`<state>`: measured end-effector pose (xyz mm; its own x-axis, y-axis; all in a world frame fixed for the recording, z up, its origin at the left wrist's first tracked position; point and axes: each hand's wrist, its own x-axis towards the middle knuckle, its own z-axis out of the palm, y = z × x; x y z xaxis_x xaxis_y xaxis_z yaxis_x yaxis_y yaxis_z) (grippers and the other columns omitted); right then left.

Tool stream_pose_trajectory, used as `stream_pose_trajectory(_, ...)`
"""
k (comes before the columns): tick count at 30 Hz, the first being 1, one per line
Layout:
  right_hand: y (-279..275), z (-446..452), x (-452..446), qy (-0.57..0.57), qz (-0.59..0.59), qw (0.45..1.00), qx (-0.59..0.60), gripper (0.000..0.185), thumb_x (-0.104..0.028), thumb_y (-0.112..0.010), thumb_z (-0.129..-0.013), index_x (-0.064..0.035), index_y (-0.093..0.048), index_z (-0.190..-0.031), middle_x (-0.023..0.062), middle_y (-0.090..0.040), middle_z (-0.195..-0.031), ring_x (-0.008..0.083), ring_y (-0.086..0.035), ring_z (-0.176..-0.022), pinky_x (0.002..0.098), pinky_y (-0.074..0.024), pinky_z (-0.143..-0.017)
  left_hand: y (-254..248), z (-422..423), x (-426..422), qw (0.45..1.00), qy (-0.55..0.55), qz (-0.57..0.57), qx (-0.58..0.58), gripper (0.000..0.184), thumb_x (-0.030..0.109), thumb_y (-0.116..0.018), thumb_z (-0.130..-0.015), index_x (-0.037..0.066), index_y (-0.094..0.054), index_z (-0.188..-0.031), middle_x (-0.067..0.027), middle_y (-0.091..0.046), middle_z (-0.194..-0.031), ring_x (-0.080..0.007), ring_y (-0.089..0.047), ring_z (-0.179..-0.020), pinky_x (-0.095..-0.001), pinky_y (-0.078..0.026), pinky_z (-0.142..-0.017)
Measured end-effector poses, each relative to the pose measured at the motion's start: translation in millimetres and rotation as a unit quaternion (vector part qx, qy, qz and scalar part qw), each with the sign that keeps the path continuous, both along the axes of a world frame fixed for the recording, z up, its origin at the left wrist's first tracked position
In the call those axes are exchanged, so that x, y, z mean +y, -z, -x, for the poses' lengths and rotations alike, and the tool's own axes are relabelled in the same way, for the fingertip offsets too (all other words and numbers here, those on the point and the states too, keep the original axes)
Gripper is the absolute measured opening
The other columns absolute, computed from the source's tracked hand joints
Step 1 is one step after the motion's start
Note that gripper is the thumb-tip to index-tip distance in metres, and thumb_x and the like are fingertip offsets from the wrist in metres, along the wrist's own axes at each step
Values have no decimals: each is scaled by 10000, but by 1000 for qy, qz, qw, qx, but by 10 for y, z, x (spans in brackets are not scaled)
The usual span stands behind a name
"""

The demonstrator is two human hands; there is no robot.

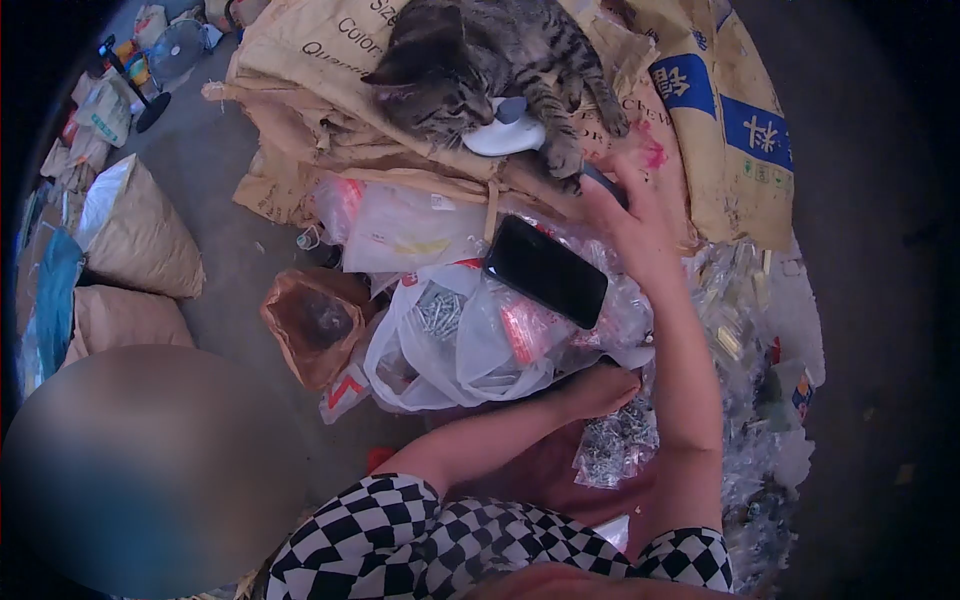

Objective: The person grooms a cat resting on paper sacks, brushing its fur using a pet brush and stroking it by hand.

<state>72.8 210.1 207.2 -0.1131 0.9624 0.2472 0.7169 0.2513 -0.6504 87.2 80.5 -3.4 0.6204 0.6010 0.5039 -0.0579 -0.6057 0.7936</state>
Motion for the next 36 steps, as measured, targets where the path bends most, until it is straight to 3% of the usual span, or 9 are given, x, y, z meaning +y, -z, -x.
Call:
stream_pose_trajectory(2, -20, -41, -40, -10, -37, 999, -2, 319, -310, -611, -898, -62, -582, -1097, 126, -671, -953, 216, -651, -880, 327, -474, -811, -56, 32, -2, 1000, -1, 12, 12, 161, 215, -584, -865, 59, -615, -841, -158, -628, -774, -361, -625, -690, -474, -480, -623)
stream_pose_trajectory(8, -230, -159, -205, 48, 33, 996, -60, 335, -326, -617, -893, -64, -585, -1099, 129, -658, -887, 219, -622, -796, 329, -468, -761, -85, 52, -12, 1000, -11, 22, 6, 174, 220, -602, -858, 59, -627, -796, -141, -637, -770, -342, -635, -699, -455, -491, -634)
stream_pose_trajectory(10, -250, -185, -251, 47, 3, 997, -66, 234, -266, -615, -907, -68, -574, -1025, 4, -481, -655, 101, -434, -628, 269, -354, -578, -37, 12, -15, 1000, -26, 11, -8, 176, 220, -606, -856, 59, -630, -790, -137, -640, -773, -336, -638, -699, -451, -495, -636)
stream_pose_trajectory(14, -367, -189, -339, 55, 13, 994, -90, 236, -274, -615, -907, -71, -571, -1019, 13, -473, -648, 103, -428, -624, 273, -353, -575, -12, -15, -26, 999, -16, 22, 36, 177, 218, -598, -854, 59, -627, -784, -133, -641, -775, -329, -639, -702, -444, -498, -644)
stream_pose_trajectory(16, -474, -156, -389, 54, 47, 990, -121, 276, -296, -638, -884, -75, -562, -1030, 149, -609, -744, 267, -598, -669, 349, -465, -655, -23, -6, -19, 998, -11, 31, 48, 177, 214, -593, -855, 57, -623, -777, -134, -638, -771, -329, -638, -705, -444, -497, -645)
stream_pose_trajectory(26, -426, -52, -354, 27, 47, 988, -145, 253, -271, -633, -892, -66, -556, -1019, 149, -598, -716, 288, -580, -613, 376, -449, -597, -37, 23, -3, 999, -28, -17, 5, 182, 207, -592, -858, 56, -609, -758, -135, -613, -754, -320, -638, -714, -440, -501, -637)
stream_pose_trajectory(29, -260, -24, -242, 12, -40, 982, -183, 261, -277, -624, -899, -70, -570, -1050, 167, -625, -785, 316, -610, -668, 393, -465, -621, 10, -3, -8, 999, -31, -22, 10, 165, 207, -599, -853, 62, -616, -777, -132, -614, -754, -321, -636, -702, -443, -505, -633)
stream_pose_trajectory(31, -172, 7, -126, -25, -186, 963, -196, 272, -281, -615, -904, -89, -581, -1093, 180, -642, -866, 346, -630, -751, 416, -482, -655, -4, 2, -8, 999, -33, -28, 19, 159, 208, -601, -852, 64, -619, -786, -131, -614, -753, -323, -635, -692, -444, -507, -632)
stream_pose_trajectory(36, -184, 98, 177, -27, -220, 958, -183, 287, -298, -616, -900, -122, -589, -1125, 171, -643, -899, 364, -633, -805, 433, -489, -679, -47, 29, -7, 999, -28, -20, 26, 165, 225, -596, -856, 69, -628, -809, -130, -617, -749, -324, -633, -691, -446, -501, -622)
